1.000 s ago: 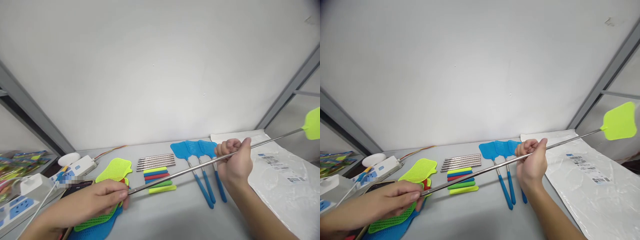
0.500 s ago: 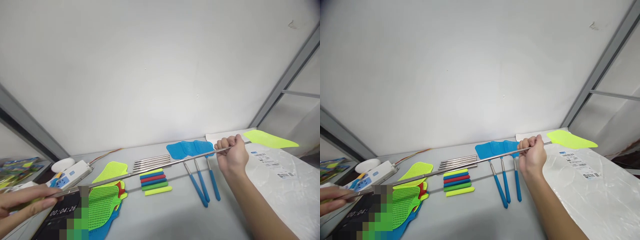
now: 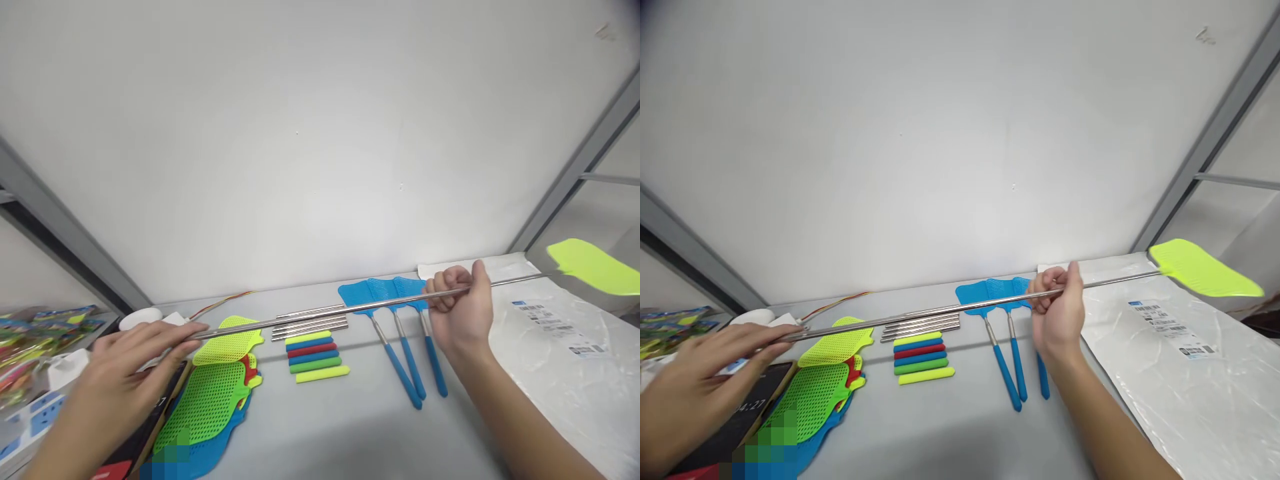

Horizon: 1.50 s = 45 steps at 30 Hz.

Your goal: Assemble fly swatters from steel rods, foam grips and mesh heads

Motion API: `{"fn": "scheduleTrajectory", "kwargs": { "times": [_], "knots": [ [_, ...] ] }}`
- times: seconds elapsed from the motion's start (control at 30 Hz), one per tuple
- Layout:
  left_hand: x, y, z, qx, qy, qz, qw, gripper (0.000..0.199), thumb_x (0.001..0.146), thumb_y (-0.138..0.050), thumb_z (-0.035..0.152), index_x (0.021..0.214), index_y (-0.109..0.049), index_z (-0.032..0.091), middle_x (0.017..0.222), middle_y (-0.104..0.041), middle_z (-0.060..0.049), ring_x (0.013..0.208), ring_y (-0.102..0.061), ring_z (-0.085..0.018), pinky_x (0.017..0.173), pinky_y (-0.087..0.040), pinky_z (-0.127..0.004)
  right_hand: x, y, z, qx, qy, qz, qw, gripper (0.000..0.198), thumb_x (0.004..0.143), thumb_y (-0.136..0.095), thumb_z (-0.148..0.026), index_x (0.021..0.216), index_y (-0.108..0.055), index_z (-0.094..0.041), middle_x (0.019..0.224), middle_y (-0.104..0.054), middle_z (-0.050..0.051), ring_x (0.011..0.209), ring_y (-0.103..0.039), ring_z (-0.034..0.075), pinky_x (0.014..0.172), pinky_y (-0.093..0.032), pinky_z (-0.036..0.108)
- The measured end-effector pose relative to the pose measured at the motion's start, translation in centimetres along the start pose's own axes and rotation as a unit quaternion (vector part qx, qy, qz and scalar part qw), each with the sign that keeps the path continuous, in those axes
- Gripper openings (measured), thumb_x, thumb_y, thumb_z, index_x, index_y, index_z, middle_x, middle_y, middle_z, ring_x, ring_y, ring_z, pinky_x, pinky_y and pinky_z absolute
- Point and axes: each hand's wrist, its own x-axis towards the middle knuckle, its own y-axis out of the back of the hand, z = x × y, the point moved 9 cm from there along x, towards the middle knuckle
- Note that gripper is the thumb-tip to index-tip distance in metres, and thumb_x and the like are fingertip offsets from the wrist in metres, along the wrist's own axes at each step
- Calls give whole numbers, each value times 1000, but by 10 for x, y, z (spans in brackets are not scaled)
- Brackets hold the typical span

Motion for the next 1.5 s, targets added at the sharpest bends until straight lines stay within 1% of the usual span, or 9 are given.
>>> {"fn": "scheduleTrajectory", "kwargs": {
  "times": [0.17, 0.23, 0.33, 0.53, 0.7, 0.9, 1.0, 1.27, 1.5],
  "knots": [
    [-4, -25, 84, -26, -100, 4, 995, 26, 93, -49, 37, 109, -65, 22, 97, -69, -6, 93, -59, -23, 83, -39, -35, -66, -35, 51, -84, -88, -81, 989, 42, 94, -48, -51, 65, -47, -20, 50, -28, -7, 47, -27, 10, 47, -21, 26],
    [-10, -39, 102, -41, -132, -14, 990, 24, 94, -49, 33, 110, -64, 21, 96, -68, -6, 90, -59, -22, 82, -40, -34, -86, -41, 67, -85, -118, -108, 983, 43, 95, -47, -50, 64, -40, -21, 51, -27, -7, 47, -24, 10, 47, -19, 27],
    [-17, -48, 111, -67, -163, 6, 984, 22, 96, -49, 31, 110, -63, 21, 89, -67, -5, 83, -61, -19, 77, -43, -31, -92, -37, 70, -104, -120, -102, 982, 41, 95, -48, -48, 65, -42, -21, 52, -31, -7, 48, -25, 10, 48, -20, 27],
    [-22, -66, 106, -117, -146, -34, 982, 21, 98, -47, 32, 106, -62, 20, 93, -69, -4, 86, -64, -18, 76, -47, -28, -56, -28, 43, -74, -89, -46, 992, 43, 96, -46, -45, 60, -43, -21, 45, -29, -6, 46, -25, 11, 48, -24, 28],
    [-24, -82, 104, -163, -107, -129, 972, 22, 100, -42, 34, 100, -61, 22, 93, -69, 0, 82, -64, -16, 71, -46, -26, -20, -5, 12, -53, -29, 19, 998, 48, 96, -38, -43, 55, -45, -19, 49, -35, -3, 49, -33, 11, 49, -30, 27],
    [-22, -82, 93, -147, -89, -152, 973, 25, 99, -42, 36, 98, -62, 23, 90, -69, 0, 79, -63, -16, 68, -44, -25, 15, 36, 7, -13, -61, 93, 994, 50, 98, -26, -38, 57, -49, -20, 54, -36, -2, 48, -37, 11, 46, -31, 26],
    [-19, -76, 82, -131, -86, -131, 979, 25, 99, -43, 37, 98, -63, 22, 90, -69, -1, 79, -64, -16, 69, -44, -25, 18, 43, 16, -6, -80, 115, 990, 47, 98, -27, -32, 58, -49, -19, 52, -36, -3, 46, -37, 10, 46, -33, 25],
    [-21, -81, 65, -93, -51, -149, 983, 34, 99, -41, 43, 85, -64, 22, 77, -67, 1, 70, -61, -15, 64, -38, -25, 3, 31, 33, -12, -94, 109, 989, 45, 98, -28, -30, 67, -58, -16, 56, -51, 1, 51, -50, 12, 51, -43, 26],
    [-18, -76, 57, -57, -20, -119, 991, 38, 97, -41, 49, 84, -67, 24, 74, -69, 1, 67, -63, -16, 61, -35, -26, -7, 27, 48, -1, -113, 106, 988, 41, 96, -31, -24, 69, -61, -14, 58, -56, 3, 55, -55, 14, 53, -47, 27]
  ]
}}
